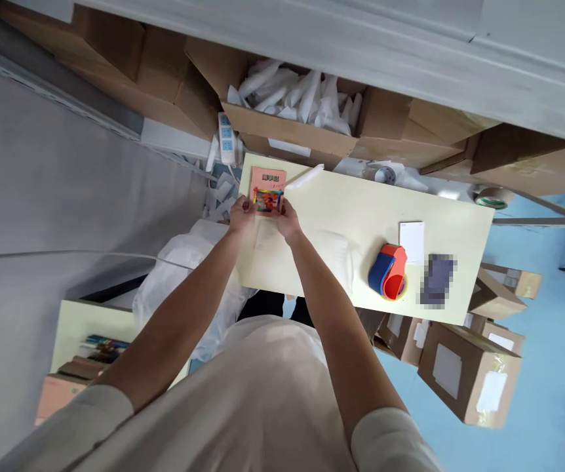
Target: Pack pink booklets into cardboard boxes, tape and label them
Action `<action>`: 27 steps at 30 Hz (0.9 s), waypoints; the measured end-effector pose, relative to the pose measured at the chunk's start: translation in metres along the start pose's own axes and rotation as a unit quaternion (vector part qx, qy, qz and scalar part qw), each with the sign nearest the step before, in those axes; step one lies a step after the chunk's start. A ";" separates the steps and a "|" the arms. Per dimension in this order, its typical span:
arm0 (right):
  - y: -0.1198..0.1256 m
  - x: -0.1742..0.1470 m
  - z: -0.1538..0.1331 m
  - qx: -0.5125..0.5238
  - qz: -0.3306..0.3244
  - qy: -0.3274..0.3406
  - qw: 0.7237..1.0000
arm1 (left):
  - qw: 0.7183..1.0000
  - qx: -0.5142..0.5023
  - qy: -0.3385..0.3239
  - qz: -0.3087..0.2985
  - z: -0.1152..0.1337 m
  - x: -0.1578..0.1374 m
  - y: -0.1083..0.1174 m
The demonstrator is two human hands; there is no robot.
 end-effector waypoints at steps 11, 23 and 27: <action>0.128 -0.122 -0.012 -0.123 0.132 0.053 0.982 | 0.997 -0.075 -0.006 -0.028 0.027 -0.150 -0.007; 0.228 -0.168 0.075 -0.328 0.178 0.036 0.927 | 0.977 0.127 -0.119 -0.124 0.007 -0.237 -0.106; 0.229 -0.173 0.067 -0.346 0.194 0.102 0.912 | 0.938 0.219 -0.229 -0.139 0.026 -0.249 -0.116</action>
Point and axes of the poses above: each hand's wrist, its own x-axis towards the middle knuckle, its own y-axis out of the back of the hand, z = x × y, the point moved 10 cm from there along x, towards the middle knuckle, and after that the axes turned 9 degrees about z, right-handed, at the moved point
